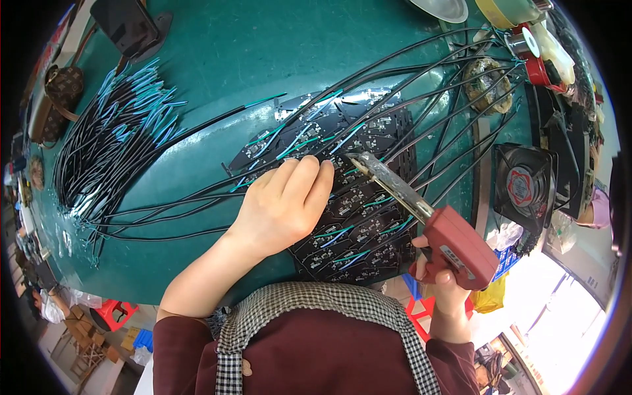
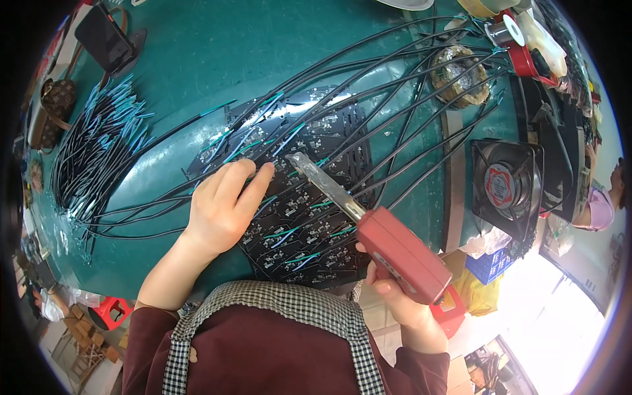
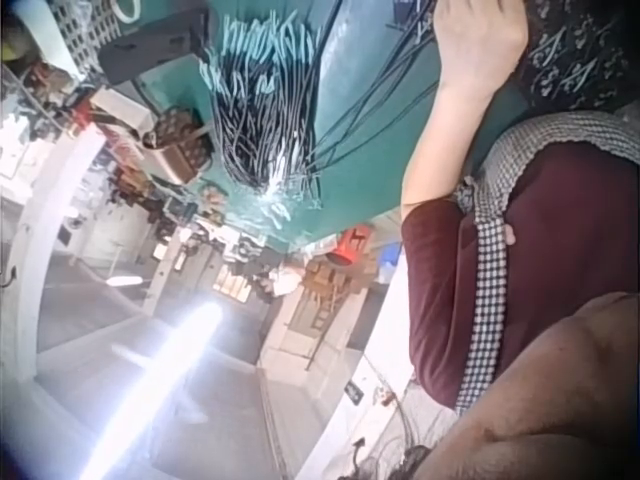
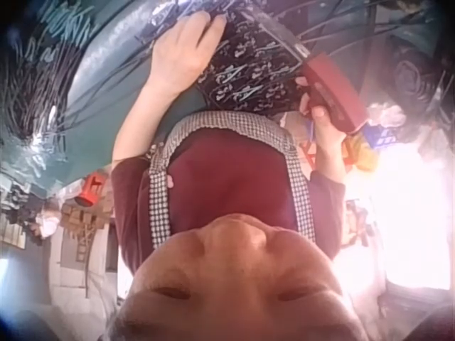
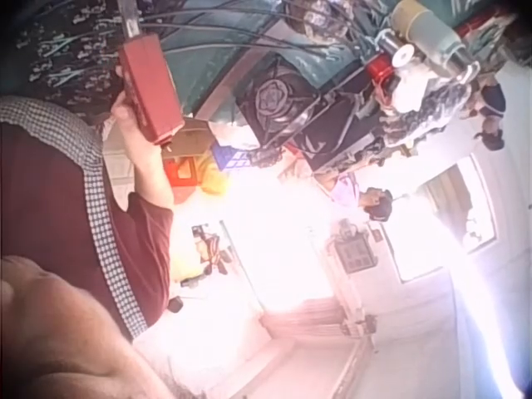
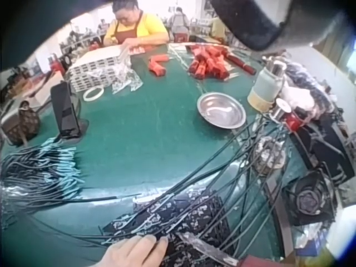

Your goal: The person solders wires onto circuit board panels using a soldering tool, organizes bundles of wires on the worktable by hand, and solders additional wires to the circuit boards.

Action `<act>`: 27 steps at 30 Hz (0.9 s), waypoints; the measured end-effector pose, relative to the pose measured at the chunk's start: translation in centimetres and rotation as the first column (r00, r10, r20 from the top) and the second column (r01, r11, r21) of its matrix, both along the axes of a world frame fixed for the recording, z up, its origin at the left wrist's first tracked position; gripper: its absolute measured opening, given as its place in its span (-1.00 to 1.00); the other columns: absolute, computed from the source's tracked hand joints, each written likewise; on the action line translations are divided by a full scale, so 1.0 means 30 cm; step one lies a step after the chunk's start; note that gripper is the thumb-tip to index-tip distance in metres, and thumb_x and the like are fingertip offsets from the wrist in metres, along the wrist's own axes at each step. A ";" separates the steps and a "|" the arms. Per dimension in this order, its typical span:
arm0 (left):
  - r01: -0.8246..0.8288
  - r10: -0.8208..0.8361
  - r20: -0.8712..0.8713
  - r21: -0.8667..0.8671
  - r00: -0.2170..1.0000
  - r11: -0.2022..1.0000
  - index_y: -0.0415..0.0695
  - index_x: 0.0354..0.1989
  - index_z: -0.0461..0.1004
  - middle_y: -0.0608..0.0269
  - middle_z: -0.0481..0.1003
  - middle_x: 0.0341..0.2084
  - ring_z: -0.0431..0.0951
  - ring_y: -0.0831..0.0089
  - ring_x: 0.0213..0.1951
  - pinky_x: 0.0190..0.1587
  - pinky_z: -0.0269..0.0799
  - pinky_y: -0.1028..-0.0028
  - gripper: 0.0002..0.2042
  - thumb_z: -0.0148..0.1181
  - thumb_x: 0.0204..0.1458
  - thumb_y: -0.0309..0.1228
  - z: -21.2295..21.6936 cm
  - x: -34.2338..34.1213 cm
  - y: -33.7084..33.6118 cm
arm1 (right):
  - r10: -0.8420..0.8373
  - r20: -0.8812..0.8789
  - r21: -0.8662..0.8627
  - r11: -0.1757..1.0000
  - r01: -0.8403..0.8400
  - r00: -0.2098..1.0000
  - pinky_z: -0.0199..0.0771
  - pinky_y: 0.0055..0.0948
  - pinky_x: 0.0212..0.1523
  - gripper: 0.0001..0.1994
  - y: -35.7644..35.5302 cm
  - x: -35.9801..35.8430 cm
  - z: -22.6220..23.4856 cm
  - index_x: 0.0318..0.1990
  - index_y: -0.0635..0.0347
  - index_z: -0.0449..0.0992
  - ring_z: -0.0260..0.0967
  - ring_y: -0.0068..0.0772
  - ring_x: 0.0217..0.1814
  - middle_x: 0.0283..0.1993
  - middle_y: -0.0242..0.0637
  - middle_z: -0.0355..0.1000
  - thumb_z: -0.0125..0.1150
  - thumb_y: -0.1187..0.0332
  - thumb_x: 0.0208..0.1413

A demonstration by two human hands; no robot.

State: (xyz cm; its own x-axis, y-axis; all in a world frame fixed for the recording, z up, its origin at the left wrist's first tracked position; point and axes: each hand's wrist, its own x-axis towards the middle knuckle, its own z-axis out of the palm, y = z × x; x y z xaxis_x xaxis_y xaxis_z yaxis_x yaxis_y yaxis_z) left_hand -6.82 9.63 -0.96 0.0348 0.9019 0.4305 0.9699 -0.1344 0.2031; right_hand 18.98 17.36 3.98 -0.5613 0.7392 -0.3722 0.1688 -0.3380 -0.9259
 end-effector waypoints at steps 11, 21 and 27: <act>0.056 -0.055 -0.028 0.041 0.998 0.998 -0.26 -0.35 0.51 0.24 0.38 -0.46 0.37 0.50 -0.56 -0.62 0.24 0.57 -0.70 0.16 -0.39 -0.54 0.014 0.014 -0.003 | -0.043 0.044 -0.036 0.998 0.044 0.998 0.26 -0.64 -0.64 -0.21 -0.020 0.009 0.020 0.08 0.40 0.25 0.29 -0.52 -0.60 -0.31 -0.08 0.41 0.36 -0.05 -0.15; 0.008 -0.009 0.021 0.034 1.000 0.999 -0.31 -0.34 0.49 0.23 0.38 -0.44 0.39 0.50 -0.55 -0.61 0.26 0.58 -0.72 0.16 -0.36 -0.57 0.002 0.027 -0.004 | 0.034 -0.007 -0.179 0.983 -0.034 0.999 0.33 -0.62 -0.36 -0.23 -0.011 0.045 0.015 0.18 0.34 0.13 0.29 -0.58 -0.37 -0.20 -0.23 0.39 0.40 0.16 -0.12; 0.045 -0.045 0.009 0.041 0.999 0.998 -0.30 -0.34 0.50 0.24 0.38 -0.44 0.36 0.51 -0.57 -0.63 0.23 0.57 -0.72 0.16 -0.35 -0.57 0.010 0.022 0.004 | 0.054 0.107 -0.114 0.993 -0.041 0.993 0.35 -0.62 -0.31 -0.24 -0.012 0.045 0.025 0.17 0.40 0.16 0.33 -0.61 -0.33 -0.20 -0.29 0.40 0.43 0.23 -0.14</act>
